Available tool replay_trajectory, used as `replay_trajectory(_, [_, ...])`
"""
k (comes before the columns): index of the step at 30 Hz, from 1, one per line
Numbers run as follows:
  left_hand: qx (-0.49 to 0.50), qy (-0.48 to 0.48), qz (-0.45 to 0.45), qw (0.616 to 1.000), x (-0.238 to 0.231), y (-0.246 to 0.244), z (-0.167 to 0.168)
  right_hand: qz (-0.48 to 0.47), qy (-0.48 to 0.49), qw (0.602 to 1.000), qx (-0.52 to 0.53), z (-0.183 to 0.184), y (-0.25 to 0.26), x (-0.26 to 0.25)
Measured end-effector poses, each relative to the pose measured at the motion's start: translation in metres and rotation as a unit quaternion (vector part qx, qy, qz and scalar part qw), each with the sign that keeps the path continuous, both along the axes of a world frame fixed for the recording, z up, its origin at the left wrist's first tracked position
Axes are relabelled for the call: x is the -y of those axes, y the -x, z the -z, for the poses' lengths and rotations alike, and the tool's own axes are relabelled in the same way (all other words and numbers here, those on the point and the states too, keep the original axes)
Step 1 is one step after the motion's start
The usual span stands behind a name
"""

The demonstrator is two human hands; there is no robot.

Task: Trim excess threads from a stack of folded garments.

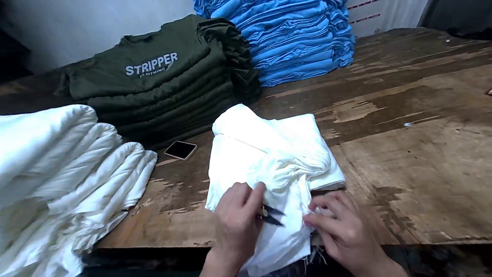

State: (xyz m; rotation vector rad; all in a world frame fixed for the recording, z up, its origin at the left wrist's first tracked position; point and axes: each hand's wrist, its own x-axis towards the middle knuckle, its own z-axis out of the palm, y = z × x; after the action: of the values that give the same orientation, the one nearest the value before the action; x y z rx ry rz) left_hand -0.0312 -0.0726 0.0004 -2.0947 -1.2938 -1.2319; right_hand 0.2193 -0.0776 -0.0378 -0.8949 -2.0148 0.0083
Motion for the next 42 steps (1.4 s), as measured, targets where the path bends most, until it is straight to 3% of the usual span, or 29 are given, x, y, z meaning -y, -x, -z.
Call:
replay_trajectory(2, [-0.041,0.029,0.058,0.997,-0.003,0.008,0.005,-0.039,-0.002,0.999,-0.034,0.001,-0.009,0.001])
replay_trajectory(6, [0.018,0.148,-0.062,0.987,0.014,0.005,-0.005,-0.131,0.091,0.985,-0.058,-0.015,-0.037,0.007])
replay_trajectory(8, [0.021,0.171,-0.061,0.983,0.022,-0.001,-0.014,-0.125,0.103,0.986,-0.05,-0.015,-0.044,0.006])
replay_trajectory(13, [-0.02,0.182,0.073,0.98,0.034,-0.033,-0.028,-0.058,0.096,0.981,-0.159,-0.008,-0.034,0.003])
replay_trajectory(18, [-0.089,0.156,0.088,0.98,0.025,-0.054,-0.023,-0.015,0.092,0.973,-0.209,-0.01,-0.018,0.005])
replay_trajectory(20, [-0.075,0.157,0.084,0.981,0.025,-0.052,-0.022,-0.012,0.121,0.98,-0.159,-0.012,-0.025,0.009])
replay_trajectory(23, [-0.002,0.185,0.06,0.981,0.025,-0.039,-0.022,0.004,0.173,0.985,0.019,-0.025,-0.038,0.016])
replay_trajectory(28, [0.033,0.217,0.039,0.975,0.025,-0.032,-0.014,0.089,0.035,0.995,0.02,-0.023,0.004,0.026])
replay_trajectory(30, [0.013,0.213,0.046,0.976,0.031,-0.031,-0.015,0.104,0.005,0.994,-0.019,-0.012,0.013,0.024])
replay_trajectory(34, [-0.005,0.215,0.05,0.975,0.037,-0.026,-0.019,0.024,0.106,0.974,-0.197,-0.006,0.012,0.025])
replay_trajectory(37, [-0.016,0.215,0.06,0.975,0.035,-0.032,-0.017,0.004,0.107,0.958,-0.267,-0.005,0.016,0.026])
replay_trajectory(39, [-0.015,0.199,0.05,0.979,0.033,-0.035,-0.014,-0.033,0.106,0.964,-0.242,-0.004,0.012,0.028])
replay_trajectory(42, [0.003,0.212,0.056,0.976,0.034,-0.032,-0.014,-0.07,0.108,0.989,-0.072,-0.008,-0.006,0.032])
